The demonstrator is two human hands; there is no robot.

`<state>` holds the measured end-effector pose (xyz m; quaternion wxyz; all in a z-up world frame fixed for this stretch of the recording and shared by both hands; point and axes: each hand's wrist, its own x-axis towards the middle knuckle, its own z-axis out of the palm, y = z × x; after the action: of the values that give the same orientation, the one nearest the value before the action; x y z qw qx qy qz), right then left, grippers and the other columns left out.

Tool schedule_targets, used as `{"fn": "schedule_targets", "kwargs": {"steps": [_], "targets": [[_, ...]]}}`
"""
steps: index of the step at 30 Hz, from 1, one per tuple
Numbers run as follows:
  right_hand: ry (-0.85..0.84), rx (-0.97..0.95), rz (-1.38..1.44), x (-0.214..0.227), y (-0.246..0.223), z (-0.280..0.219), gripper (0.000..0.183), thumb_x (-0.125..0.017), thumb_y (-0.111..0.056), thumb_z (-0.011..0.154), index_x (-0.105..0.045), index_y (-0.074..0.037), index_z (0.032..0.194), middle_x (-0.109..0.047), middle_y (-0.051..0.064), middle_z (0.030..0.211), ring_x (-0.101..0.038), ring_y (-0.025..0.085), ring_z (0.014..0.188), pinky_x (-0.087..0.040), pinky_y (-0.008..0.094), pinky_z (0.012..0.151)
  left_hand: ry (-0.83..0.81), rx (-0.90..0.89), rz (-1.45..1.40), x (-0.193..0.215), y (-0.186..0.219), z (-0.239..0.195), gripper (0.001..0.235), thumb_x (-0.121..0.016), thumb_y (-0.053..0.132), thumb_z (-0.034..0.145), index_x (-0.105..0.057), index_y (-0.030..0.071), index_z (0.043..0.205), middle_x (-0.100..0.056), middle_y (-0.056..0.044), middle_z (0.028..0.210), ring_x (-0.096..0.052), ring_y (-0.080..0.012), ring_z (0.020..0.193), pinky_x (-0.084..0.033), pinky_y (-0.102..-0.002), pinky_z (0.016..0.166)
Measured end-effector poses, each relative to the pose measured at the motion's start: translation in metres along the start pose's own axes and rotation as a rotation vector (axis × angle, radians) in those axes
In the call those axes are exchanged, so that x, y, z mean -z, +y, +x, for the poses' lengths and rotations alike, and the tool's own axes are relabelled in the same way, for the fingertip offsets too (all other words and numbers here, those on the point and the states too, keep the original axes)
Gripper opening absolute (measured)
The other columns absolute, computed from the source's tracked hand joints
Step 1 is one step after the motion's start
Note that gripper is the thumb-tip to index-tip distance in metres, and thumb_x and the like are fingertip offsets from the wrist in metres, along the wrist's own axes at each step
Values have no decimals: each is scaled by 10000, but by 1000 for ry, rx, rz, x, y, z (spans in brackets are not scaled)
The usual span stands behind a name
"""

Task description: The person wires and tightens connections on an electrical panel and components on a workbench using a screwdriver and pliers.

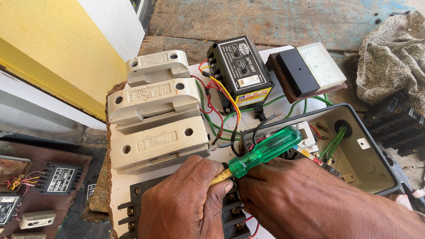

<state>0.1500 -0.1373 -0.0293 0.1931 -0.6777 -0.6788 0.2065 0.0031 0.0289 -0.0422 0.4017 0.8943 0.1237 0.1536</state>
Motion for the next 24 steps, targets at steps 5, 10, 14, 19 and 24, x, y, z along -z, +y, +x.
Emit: {"fn": "schedule_targets", "kwargs": {"steps": [5, 10, 14, 19, 24], "targets": [[-162, -146, 55, 2, 1, -2, 145, -615, -176, 910, -658, -58, 983, -693, 119, 950, -670, 335, 895, -534, 416, 743, 4, -2, 15, 0, 0, -1, 134, -734, 215, 898, -655, 130, 967, -651, -66, 807, -736, -293, 730, -544, -419, 622], [-90, -126, 8, 1, -3, 1, 153, -621, -189, 900, -678, -79, 990, -705, 112, 956, -677, 330, 919, -533, 419, 779, 8, -12, -3, 0, 0, -1, 155, -736, 223, 893, -650, 124, 975, -649, -71, 809, -733, -298, 733, -546, -418, 622], [239, 110, -122, -6, -4, 4, 287, -588, -159, 834, -659, -12, 1069, -699, 169, 1040, -674, 351, 974, -534, 413, 813, -6, 0, 16, 0, 0, -2, 147, -736, 227, 890, -656, 133, 970, -654, -63, 810, -731, -298, 732, -538, -426, 622], [-16, -54, -1, -5, -3, 0, 158, -607, -169, 919, -659, -46, 1003, -697, 125, 950, -673, 340, 890, -532, 415, 756, -4, 5, 33, 0, 1, -2, 151, -744, 230, 881, -656, 138, 961, -655, -63, 813, -731, -301, 735, -534, -432, 624], [-147, -186, 73, -2, -2, -3, 170, -633, -216, 924, -666, -71, 1005, -708, 103, 927, -680, 334, 860, -534, 417, 710, 0, -10, -6, 1, 0, -4, 153, -733, 223, 886, -643, 125, 961, -657, -67, 817, -736, -295, 734, -541, -426, 623]]}}
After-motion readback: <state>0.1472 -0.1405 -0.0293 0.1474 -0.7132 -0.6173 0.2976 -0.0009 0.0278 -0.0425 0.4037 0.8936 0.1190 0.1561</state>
